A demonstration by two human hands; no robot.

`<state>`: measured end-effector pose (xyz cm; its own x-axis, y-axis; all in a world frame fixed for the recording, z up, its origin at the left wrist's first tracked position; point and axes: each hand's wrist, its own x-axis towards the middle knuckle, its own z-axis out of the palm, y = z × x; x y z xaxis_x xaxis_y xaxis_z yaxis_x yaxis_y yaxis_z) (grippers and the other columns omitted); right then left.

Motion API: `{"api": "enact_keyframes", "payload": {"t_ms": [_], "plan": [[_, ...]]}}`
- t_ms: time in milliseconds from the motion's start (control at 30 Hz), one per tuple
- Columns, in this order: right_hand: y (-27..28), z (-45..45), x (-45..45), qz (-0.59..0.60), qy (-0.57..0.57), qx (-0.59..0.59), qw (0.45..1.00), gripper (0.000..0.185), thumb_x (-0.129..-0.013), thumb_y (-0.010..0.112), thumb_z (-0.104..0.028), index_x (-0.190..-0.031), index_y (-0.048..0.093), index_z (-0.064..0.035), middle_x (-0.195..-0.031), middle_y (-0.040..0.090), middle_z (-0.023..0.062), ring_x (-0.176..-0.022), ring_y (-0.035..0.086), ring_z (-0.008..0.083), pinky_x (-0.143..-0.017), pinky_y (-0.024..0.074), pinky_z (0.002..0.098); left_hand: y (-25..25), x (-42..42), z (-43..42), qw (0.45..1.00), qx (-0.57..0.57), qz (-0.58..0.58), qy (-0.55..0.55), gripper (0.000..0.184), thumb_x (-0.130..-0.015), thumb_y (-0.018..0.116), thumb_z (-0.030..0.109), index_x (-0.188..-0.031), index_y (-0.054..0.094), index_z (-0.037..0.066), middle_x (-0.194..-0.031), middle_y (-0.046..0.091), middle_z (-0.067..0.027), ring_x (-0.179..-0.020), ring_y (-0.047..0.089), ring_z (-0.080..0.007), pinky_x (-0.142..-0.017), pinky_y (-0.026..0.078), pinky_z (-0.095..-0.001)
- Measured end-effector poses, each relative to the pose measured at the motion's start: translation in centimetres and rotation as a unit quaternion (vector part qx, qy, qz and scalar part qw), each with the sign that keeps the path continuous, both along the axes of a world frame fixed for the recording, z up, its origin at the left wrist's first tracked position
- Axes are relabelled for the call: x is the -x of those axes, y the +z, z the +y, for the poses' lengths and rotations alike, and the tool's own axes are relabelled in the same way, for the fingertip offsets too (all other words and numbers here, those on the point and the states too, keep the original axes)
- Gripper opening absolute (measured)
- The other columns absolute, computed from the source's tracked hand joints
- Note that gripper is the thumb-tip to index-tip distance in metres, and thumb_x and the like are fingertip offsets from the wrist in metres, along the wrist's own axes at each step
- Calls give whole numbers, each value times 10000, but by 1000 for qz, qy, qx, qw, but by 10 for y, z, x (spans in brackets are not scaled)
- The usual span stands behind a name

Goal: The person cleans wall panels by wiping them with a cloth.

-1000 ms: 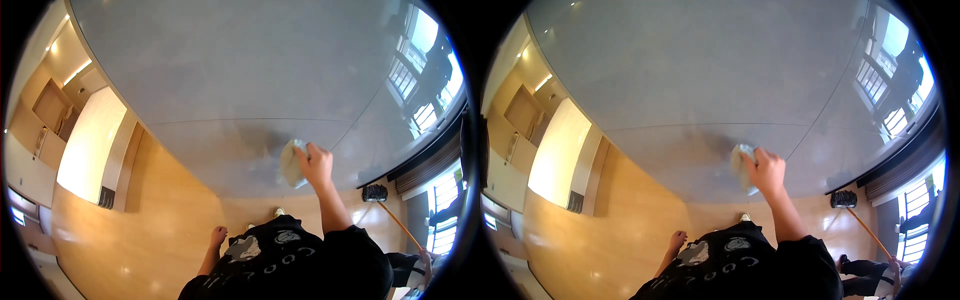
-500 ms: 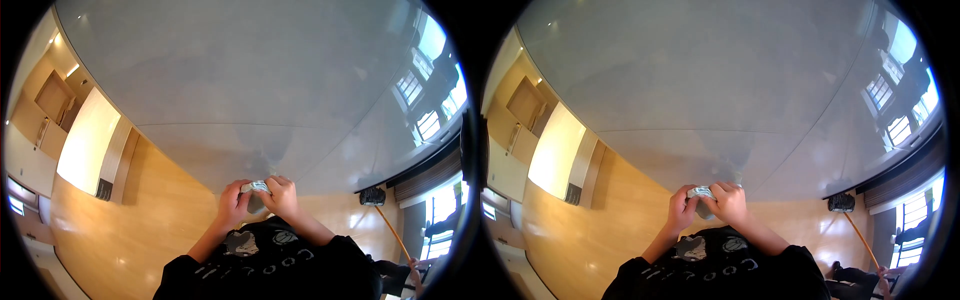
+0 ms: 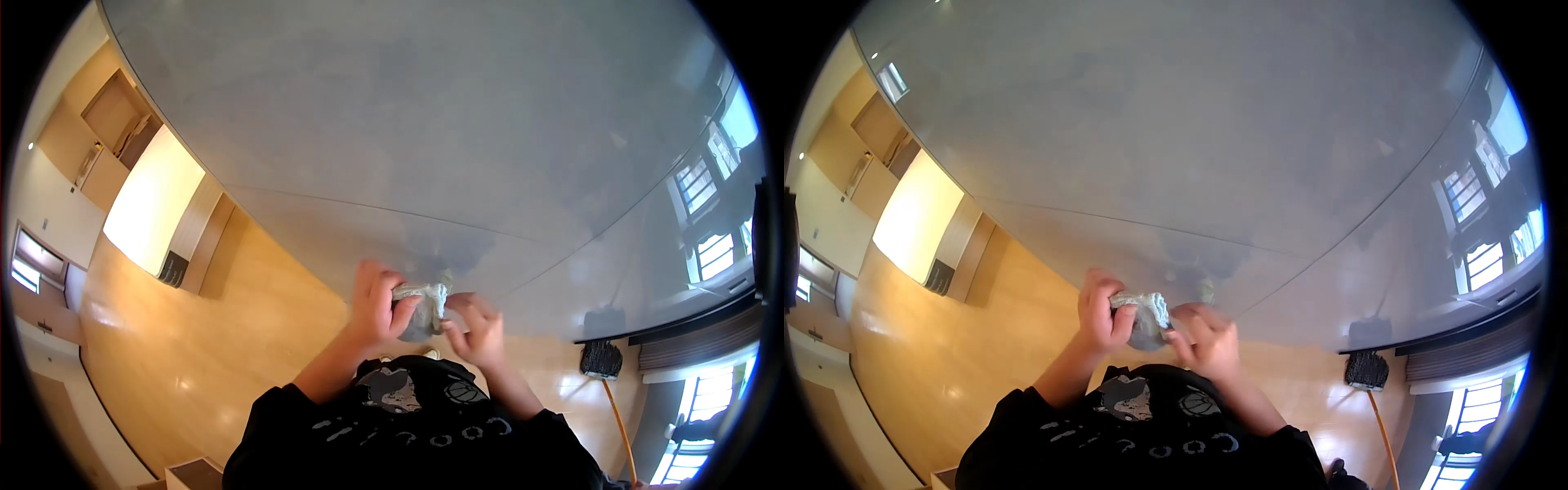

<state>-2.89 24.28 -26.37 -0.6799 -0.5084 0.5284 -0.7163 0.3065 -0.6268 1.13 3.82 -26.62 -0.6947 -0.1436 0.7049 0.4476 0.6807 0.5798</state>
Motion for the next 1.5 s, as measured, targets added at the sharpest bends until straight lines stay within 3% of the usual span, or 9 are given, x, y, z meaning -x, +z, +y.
{"api": "enact_keyframes", "payload": {"t_ms": [267,367,500,600,733,833,1000,1367,1500], "plan": [[4,64,42,126,-248,67,958,75,-862,565,43,-806,614,29,-864,675,158,-780,638,295,-683,511,365,86,38,-70,964,94,214,125,566,-782,706,605,-771,566,56,-741,538,-85,-659,496,-261,-561,398,-360],[20,93,64,279,-343,31,896,82,-865,571,32,-796,612,19,-905,663,152,-831,616,313,-684,491,367,141,68,-88,934,88,293,186,418,-838,742,419,-707,547,74,-688,504,-71,-623,473,-257,-566,379,-363],[11,115,79,270,-405,130,864,151,-945,532,-19,-862,612,78,-1133,575,191,-949,607,262,-720,569,339,203,101,-79,879,130,310,339,313,-800,707,144,-609,463,97,-634,439,-50,-592,437,-249,-572,318,-362],[14,129,78,296,-455,90,835,183,-982,535,-65,-936,619,90,-1232,507,209,-990,605,255,-766,577,327,204,97,-93,810,247,361,390,345,-762,703,99,-586,406,115,-613,399,-36,-582,420,-237,-569,279,-353],[22,136,72,340,-495,108,792,160,-975,602,-126,-1039,622,19,-1264,521,171,-1121,575,285,-922,515,390,172,61,-99,822,257,332,385,368,-751,699,76,-577,379,129,-601,364,-16,-573,392,-224,-564,263,-351],[32,128,76,369,-515,89,768,211,-992,501,-151,-1124,481,12,-1366,400,219,-1229,468,315,-1000,440,446,187,44,-105,826,258,324,383,369,-748,697,71,-577,375,129,-603,355,-14,-572,379,-222,-566,254,-349],[51,112,73,391,-472,179,769,231,-985,476,-156,-1146,406,-5,-1402,363,234,-1244,441,327,-1027,417,475,243,25,-104,833,253,304,387,354,-697,699,47,-583,375,131,-611,361,-16,-572,374,-225,-569,250,-350],[43,117,64,390,-476,188,765,231,-993,482,-197,-1107,398,-14,-1417,355,232,-1262,434,344,-1034,439,491,262,8,-86,858,219,270,377,281,-727,682,-19,-619,430,44,-630,409,-69,-571,408,-259,-536,322,-345],[41,122,53,376,-481,175,772,256,-1003,478,-237,-1098,395,-14,-1408,360,229,-1231,451,341,-995,475,485,224,-4,-83,870,210,234,381,296,-704,692,10,-602,423,82,-634,392,-51,-580,401,-246,-559,295,-356]]}}
